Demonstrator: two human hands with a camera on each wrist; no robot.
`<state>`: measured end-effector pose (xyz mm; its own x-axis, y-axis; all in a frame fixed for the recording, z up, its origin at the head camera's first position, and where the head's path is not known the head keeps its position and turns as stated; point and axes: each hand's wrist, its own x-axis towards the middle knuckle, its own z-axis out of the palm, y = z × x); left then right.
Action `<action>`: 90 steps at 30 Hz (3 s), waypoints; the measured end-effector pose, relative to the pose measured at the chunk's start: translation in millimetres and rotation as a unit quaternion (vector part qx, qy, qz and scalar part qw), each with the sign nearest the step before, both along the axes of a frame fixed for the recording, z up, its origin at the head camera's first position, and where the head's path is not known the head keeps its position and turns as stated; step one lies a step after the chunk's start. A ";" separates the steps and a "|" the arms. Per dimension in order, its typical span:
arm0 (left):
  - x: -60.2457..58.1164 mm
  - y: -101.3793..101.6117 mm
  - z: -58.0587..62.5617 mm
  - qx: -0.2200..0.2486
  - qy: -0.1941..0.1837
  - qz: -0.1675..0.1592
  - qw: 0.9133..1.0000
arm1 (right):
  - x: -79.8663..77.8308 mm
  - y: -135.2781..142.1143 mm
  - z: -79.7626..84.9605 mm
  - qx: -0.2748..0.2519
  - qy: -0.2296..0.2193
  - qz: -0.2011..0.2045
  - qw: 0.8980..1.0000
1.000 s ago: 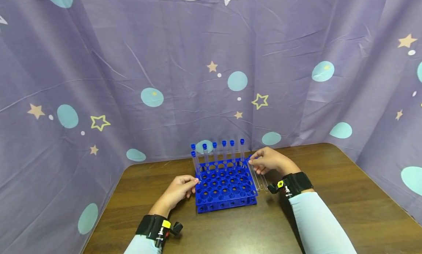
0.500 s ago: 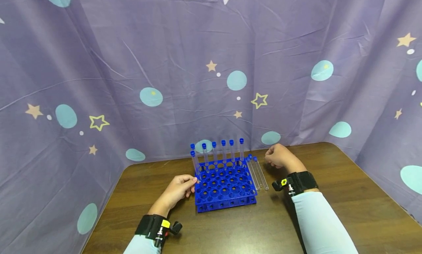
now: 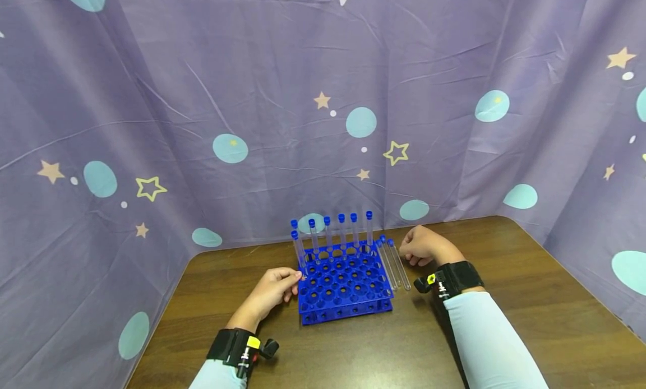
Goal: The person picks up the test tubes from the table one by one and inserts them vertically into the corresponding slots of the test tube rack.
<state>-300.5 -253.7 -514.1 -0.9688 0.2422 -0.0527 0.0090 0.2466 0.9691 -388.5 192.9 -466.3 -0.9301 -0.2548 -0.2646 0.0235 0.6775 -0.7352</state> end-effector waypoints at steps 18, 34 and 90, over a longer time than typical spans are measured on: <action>0.3 0.4 0.0 -0.006 0.003 0.005 1.000 | -1.7 -7.6 -8.3 0.044 0.048 -0.027 0.998; -1.0 1.0 -0.5 -0.007 0.015 -0.002 1.000 | -6.0 -8.0 -12.5 0.058 0.047 -0.045 0.996; 4.3 -3.9 2.9 -0.022 0.035 0.003 0.999 | 59.6 -57.0 106.4 -0.142 0.368 -0.082 0.915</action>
